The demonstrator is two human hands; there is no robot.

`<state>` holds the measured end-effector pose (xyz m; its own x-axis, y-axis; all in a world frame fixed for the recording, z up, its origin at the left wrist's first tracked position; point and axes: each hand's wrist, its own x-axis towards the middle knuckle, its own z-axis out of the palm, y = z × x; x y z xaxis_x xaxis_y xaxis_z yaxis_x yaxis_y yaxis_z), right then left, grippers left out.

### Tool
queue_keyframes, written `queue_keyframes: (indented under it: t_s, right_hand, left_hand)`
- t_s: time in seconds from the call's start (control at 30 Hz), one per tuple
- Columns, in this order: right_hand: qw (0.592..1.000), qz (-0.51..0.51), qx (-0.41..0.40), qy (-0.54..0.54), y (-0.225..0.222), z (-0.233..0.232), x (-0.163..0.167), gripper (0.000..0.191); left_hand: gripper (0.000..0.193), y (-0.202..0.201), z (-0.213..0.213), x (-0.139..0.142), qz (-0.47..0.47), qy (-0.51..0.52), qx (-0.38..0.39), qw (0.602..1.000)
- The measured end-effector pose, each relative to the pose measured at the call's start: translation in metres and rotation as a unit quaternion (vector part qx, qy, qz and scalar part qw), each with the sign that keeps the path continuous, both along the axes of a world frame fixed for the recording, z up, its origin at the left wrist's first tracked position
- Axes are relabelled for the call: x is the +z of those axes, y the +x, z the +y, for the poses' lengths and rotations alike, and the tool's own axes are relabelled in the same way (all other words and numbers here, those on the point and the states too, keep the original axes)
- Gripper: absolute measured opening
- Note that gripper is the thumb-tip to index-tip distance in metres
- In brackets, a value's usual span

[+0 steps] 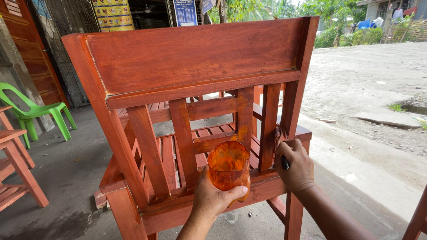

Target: The person applies a reddish-orange wood stain to a wooden chair using a brush, holding a cut plastic container of stain in the other hand. They brush the backrest, slats, legs and seat frame of the chair, dipping the brush back into the container as they coat different parts of the chair.

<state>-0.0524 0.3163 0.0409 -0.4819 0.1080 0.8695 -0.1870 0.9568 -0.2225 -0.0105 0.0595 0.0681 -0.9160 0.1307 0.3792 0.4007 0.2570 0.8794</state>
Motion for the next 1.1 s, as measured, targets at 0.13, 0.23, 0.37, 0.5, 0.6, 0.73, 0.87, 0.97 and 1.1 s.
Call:
queue_keyframes:
  t_s: [0.13,0.23,0.37,0.5,0.6,0.73,0.87,0.97,1.1]
  right_hand:
    - [0.992,0.026,0.067,-0.104,0.011,0.004,0.042,0.009]
    - [0.978,0.151,0.078,-0.122,0.017,0.016,0.083,0.011]
    - [0.98,0.187,0.056,-0.045,0.014,0.025,0.086,0.011]
    - [0.994,0.09,0.065,-0.025,0.013,0.021,0.028,0.012]
    - [0.998,-0.026,0.023,-0.044,0.015,0.005,-0.022,0.009]
    - [0.99,-0.071,0.015,-0.118,0.011,0.0,-0.032,0.007]
    - [0.982,0.023,0.076,-0.172,-0.007,0.017,0.022,0.01]
    - [0.979,0.111,0.081,-0.151,-0.011,0.027,0.047,0.008]
    - [0.99,0.062,0.073,-0.105,-0.001,0.016,0.014,0.009]
  left_hand:
    - [0.091,0.006,0.005,0.001,0.012,-0.023,0.012,1.0]
    - [0.092,0.005,0.009,0.003,0.019,-0.021,0.007,1.0]
    - [0.092,0.002,0.011,0.002,0.026,0.008,0.001,1.0]
    - [0.091,0.008,0.015,-0.001,0.03,0.036,-0.028,0.999]
    - [0.091,0.012,0.01,-0.001,0.022,0.007,-0.006,1.0]
    - [0.093,0.012,0.002,0.004,0.016,-0.024,0.025,0.999]
    - [0.093,0.006,0.002,0.005,0.011,-0.017,0.009,1.0]
    - [0.092,0.0,0.008,0.004,0.018,-0.009,0.005,1.0]
    - [0.092,0.0,0.021,-0.002,0.016,0.008,-0.007,1.0]
